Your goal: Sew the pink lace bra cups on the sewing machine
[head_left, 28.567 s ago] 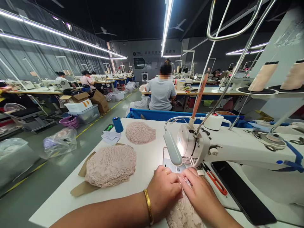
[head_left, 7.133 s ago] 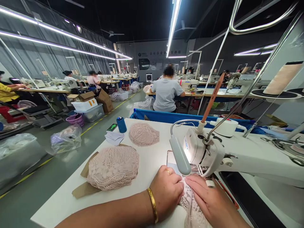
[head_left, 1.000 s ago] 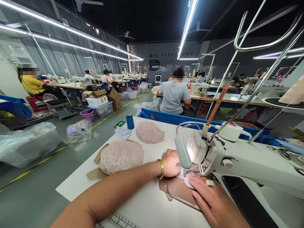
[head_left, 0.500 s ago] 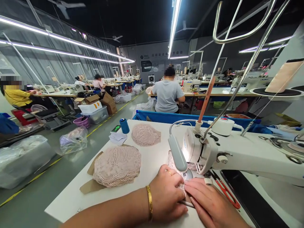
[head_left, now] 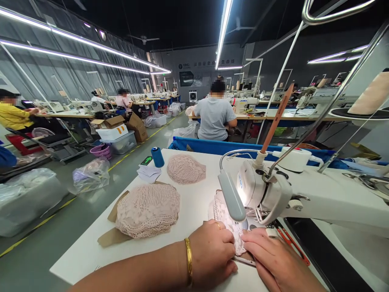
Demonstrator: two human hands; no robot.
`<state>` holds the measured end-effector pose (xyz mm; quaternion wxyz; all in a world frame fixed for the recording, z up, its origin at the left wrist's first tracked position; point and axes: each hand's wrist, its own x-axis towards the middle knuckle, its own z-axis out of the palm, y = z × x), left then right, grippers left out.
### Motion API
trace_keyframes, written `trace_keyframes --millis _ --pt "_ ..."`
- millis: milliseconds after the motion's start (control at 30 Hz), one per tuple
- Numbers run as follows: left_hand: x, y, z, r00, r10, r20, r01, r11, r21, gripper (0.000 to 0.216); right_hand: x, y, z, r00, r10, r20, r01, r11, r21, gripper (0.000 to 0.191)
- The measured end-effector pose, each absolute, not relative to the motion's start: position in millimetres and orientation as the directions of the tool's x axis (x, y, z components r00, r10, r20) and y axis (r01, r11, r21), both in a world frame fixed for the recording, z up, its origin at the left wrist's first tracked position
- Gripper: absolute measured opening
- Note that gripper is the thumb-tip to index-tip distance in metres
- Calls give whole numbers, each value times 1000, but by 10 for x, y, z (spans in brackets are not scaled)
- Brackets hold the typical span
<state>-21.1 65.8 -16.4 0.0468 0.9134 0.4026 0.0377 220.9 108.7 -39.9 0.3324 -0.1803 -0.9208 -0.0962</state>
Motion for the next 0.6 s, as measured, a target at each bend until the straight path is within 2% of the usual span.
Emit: trace_keyframes --millis 167,367,433,600 --pt "-210 664 -138 669 743 18 738 -668 93 26 2241 1110 -464 -721 324 612 420 907 15 37" --pt "-216 731 -211 659 743 119 743 -667 56 17 2291 1168 -699 -718 446 535 482 872 -79 46" --pt "-221 749 -244 651 740 169 744 -666 54 16 2281 1169 -692 -710 429 558 481 875 -59 47" --pt "-251 740 -290 659 688 304 702 -708 83 19 2255 1137 -541 -734 289 614 412 909 65 41"
